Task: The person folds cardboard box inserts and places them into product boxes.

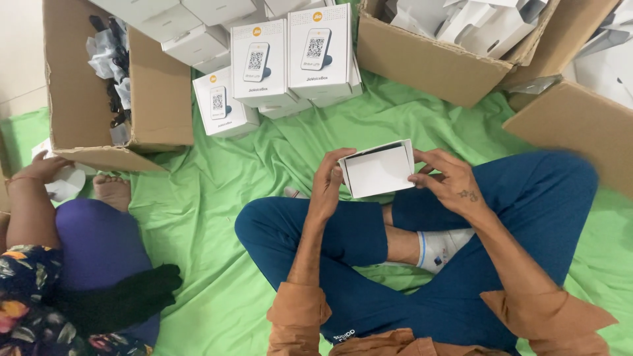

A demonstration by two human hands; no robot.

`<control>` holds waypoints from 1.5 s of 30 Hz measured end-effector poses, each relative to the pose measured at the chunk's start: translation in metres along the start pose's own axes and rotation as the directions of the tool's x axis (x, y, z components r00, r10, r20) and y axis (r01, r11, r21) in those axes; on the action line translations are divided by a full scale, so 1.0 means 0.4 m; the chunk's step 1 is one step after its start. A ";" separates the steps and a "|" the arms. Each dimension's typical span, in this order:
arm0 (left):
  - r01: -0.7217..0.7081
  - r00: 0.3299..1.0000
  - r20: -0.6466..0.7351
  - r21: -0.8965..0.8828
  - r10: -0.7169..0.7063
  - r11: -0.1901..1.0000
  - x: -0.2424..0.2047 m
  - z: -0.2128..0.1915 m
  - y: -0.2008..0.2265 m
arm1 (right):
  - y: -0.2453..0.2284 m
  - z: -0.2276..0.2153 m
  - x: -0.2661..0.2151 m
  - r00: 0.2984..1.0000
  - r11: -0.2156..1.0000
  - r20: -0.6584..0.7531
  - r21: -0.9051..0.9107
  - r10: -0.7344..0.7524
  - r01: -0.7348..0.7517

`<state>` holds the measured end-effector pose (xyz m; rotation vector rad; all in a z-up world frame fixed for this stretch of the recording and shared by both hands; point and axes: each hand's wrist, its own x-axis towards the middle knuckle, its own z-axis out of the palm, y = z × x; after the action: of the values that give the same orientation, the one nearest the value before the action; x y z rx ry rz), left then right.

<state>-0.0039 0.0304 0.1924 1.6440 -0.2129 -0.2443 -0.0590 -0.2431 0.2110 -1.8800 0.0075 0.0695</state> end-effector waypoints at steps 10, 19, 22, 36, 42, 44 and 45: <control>-0.036 0.960 0.278 0.003 0.033 0.999 -0.042 -0.048 -0.032 | 0.123 0.019 -0.020 0.995 0.948 0.009 0.302 0.104 -0.102; 0.155 0.982 0.084 0.146 -0.168 0.977 -0.103 0.011 -0.063 | 0.051 0.094 0.032 0.949 0.953 0.085 -0.054 0.303 -0.300; 0.223 0.975 -0.035 0.235 -0.221 0.946 -0.161 -0.053 0.114 | -0.095 0.170 0.065 0.964 0.969 0.189 -0.195 0.189 -0.152; -0.012 0.860 -0.484 0.299 0.162 0.954 0.081 -0.811 -0.111 | -0.323 0.633 0.481 0.909 0.824 0.122 -0.388 -0.398 0.413; 0.144 0.868 -0.476 0.518 0.144 0.843 0.182 -0.829 -0.142 | -0.226 0.405 0.538 0.912 0.533 0.013 -0.808 -0.410 0.251; -0.015 0.802 -0.465 0.611 0.375 0.791 0.251 -0.847 -0.161 | -0.177 0.359 0.566 0.970 0.586 0.068 -0.786 -0.235 0.197; -0.037 0.806 -0.450 0.610 0.385 0.792 0.302 -0.852 -0.154 | -0.154 0.332 0.575 0.970 0.582 0.047 -0.793 -0.238 0.181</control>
<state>0.2083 0.3272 0.1548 2.1989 -0.0246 0.5495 0.1670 -0.0909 0.2173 -2.7817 -0.2461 -0.1923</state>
